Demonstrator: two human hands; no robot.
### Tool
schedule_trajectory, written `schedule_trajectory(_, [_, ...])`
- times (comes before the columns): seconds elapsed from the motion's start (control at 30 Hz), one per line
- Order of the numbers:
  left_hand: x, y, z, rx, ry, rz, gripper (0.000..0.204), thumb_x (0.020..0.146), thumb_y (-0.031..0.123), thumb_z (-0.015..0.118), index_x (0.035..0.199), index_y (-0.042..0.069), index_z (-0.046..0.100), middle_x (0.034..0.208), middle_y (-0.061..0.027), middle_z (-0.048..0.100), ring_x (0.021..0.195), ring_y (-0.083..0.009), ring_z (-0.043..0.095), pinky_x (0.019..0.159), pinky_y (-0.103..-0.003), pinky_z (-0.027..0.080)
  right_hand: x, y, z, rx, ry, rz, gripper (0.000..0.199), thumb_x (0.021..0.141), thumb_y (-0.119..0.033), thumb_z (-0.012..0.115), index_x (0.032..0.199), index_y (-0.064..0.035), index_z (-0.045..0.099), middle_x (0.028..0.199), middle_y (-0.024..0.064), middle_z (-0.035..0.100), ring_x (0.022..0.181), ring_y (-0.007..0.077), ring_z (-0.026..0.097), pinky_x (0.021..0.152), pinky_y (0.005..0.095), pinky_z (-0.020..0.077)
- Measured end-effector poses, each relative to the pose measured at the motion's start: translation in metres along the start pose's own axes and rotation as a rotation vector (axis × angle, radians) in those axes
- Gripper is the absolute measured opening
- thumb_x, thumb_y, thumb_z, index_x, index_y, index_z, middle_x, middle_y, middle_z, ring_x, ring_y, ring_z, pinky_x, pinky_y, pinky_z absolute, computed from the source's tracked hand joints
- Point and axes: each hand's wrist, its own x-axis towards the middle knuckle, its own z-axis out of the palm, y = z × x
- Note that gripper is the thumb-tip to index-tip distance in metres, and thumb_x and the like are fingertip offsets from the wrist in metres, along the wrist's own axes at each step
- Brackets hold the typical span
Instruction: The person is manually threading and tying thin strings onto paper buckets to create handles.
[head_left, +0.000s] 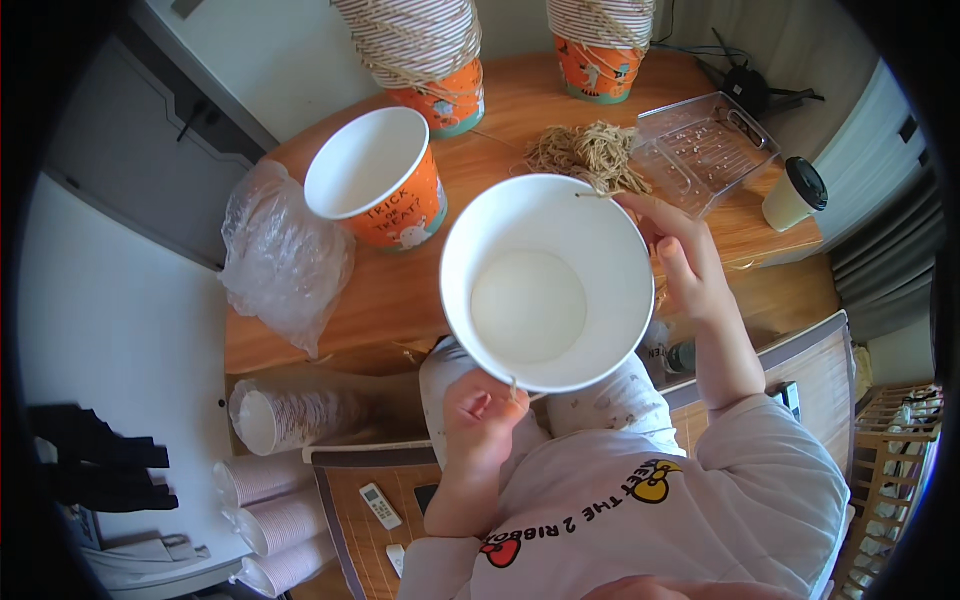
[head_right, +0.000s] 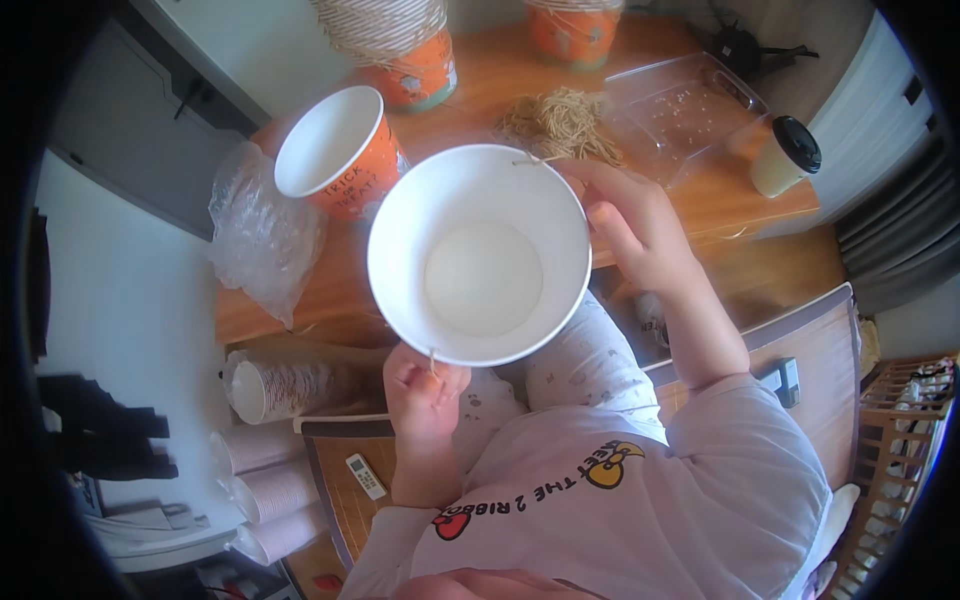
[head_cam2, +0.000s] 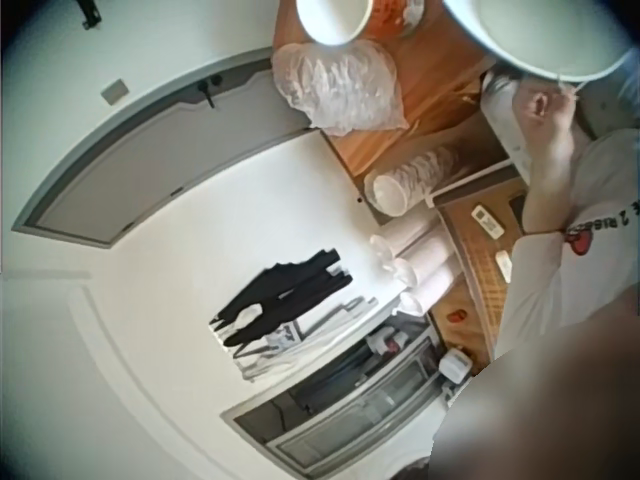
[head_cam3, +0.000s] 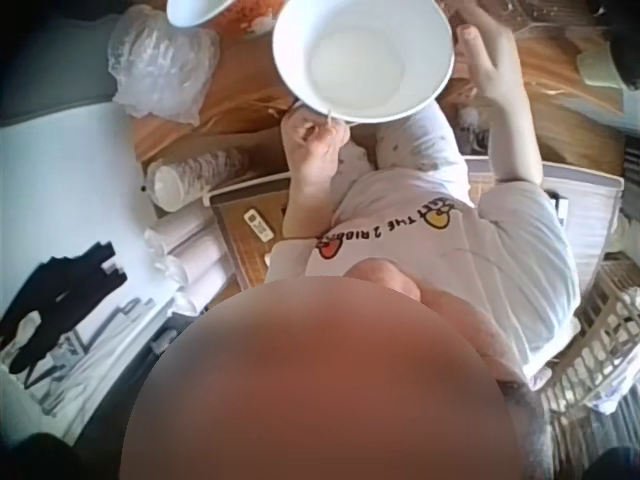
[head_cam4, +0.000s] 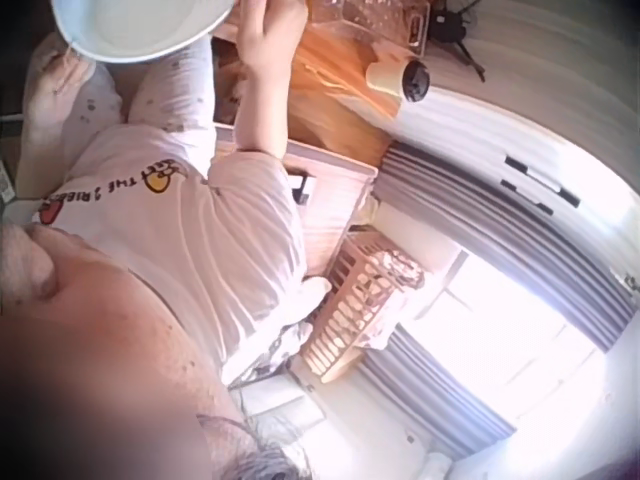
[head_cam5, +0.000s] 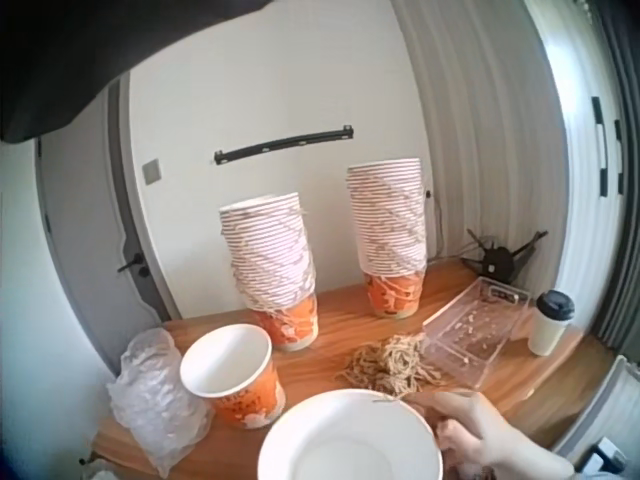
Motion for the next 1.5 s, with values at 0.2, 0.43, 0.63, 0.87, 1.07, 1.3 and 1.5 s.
schedule_trajectory(0.2, [-0.007, 0.009, 0.002, 0.162, -0.180, 0.160, 0.009, 0.086, 0.002, 0.073, 0.088, 0.002, 0.065, 0.091, -0.0095, 0.069, 0.086, -0.0158, 0.065, 0.077, -0.030, 0.050, 0.023, -0.024, -0.003, 0.128, -0.216, 0.244, 0.063, 0.090, -0.006, 0.060, 0.147, 0.0038, 0.036, 0.093, 0.0063, 0.066, 0.082, 0.0110, 0.060, 0.074, 0.0247, 0.0474])
schedule_trajectory(0.43, [-0.009, 0.014, -0.022, 0.392, -0.300, 0.156, 0.028, 0.085, 0.006, 0.072, 0.112, 0.000, 0.067, 0.082, -0.0028, 0.062, 0.070, -0.0093, 0.052, 0.068, -0.024, 0.043, 0.083, -0.069, -0.036, -0.211, -0.128, -0.126, 0.065, 0.085, -0.002, 0.059, 0.147, -0.0075, 0.042, 0.074, 0.0061, 0.056, 0.062, 0.0146, 0.052, 0.059, 0.0295, 0.0438])
schedule_trajectory(0.63, [-0.014, -0.040, -0.102, 1.491, 0.041, 0.242, 0.031, 0.086, 0.019, 0.070, 0.114, 0.008, 0.068, 0.087, -0.0084, 0.065, 0.081, -0.0236, 0.063, 0.074, -0.037, 0.051, 0.205, -0.157, -0.075, -0.428, 0.441, -0.265, 0.050, 0.090, -0.014, 0.059, 0.140, -0.0081, 0.054, 0.090, 0.0175, 0.070, 0.075, 0.0223, 0.062, 0.073, 0.0361, 0.0507])
schedule_trajectory(0.87, [-0.078, -0.104, -0.174, 2.104, 0.281, 0.039, 0.050, 0.079, 0.039, 0.069, 0.122, 0.014, 0.064, 0.139, -0.0142, 0.052, 0.131, -0.0401, 0.042, 0.100, -0.065, 0.035, 0.409, -0.098, -0.111, -0.539, 0.505, -0.492, 0.056, 0.085, -0.008, 0.054, 0.140, -0.0080, 0.053, 0.095, 0.0236, 0.070, 0.084, 0.0305, 0.068, 0.076, 0.0386, 0.0523])
schedule_trajectory(1.07, [-0.087, -0.095, -0.189, 1.956, 0.367, -0.003, 0.043, 0.079, 0.038, 0.069, 0.117, 0.017, 0.067, 0.141, -0.0121, 0.051, 0.134, -0.0382, 0.039, 0.108, -0.059, 0.028, 0.475, -0.086, -0.045, -0.520, 0.196, -0.181, 0.052, 0.087, -0.016, 0.056, 0.139, -0.0148, 0.057, 0.091, 0.0145, 0.063, 0.080, 0.0203, 0.061, 0.072, 0.0335, 0.0482])
schedule_trajectory(1.3, [-0.077, -0.109, -0.193, 1.937, 0.333, 0.063, 0.035, 0.079, 0.036, 0.070, 0.110, 0.019, 0.069, 0.137, -0.0083, 0.054, 0.132, -0.0364, 0.041, 0.108, -0.057, 0.025, 0.547, -0.005, -0.073, -0.647, 0.060, 0.127, 0.035, 0.084, -0.026, 0.056, 0.114, -0.0181, 0.073, 0.071, 0.0059, 0.067, 0.060, 0.0184, 0.063, 0.054, 0.0369, 0.0525])
schedule_trajectory(1.5, [-0.080, -0.097, -0.191, 1.959, 0.389, -0.005, 0.034, 0.079, 0.035, 0.069, 0.109, 0.020, 0.070, 0.137, -0.0074, 0.054, 0.133, -0.0362, 0.040, 0.109, -0.059, 0.024, 0.515, -0.019, 0.007, -0.865, 0.363, 0.103, 0.037, 0.083, -0.037, 0.061, 0.113, -0.0194, 0.073, 0.112, 0.0070, 0.072, 0.109, 0.0322, 0.064, 0.097, 0.0492, 0.0463])
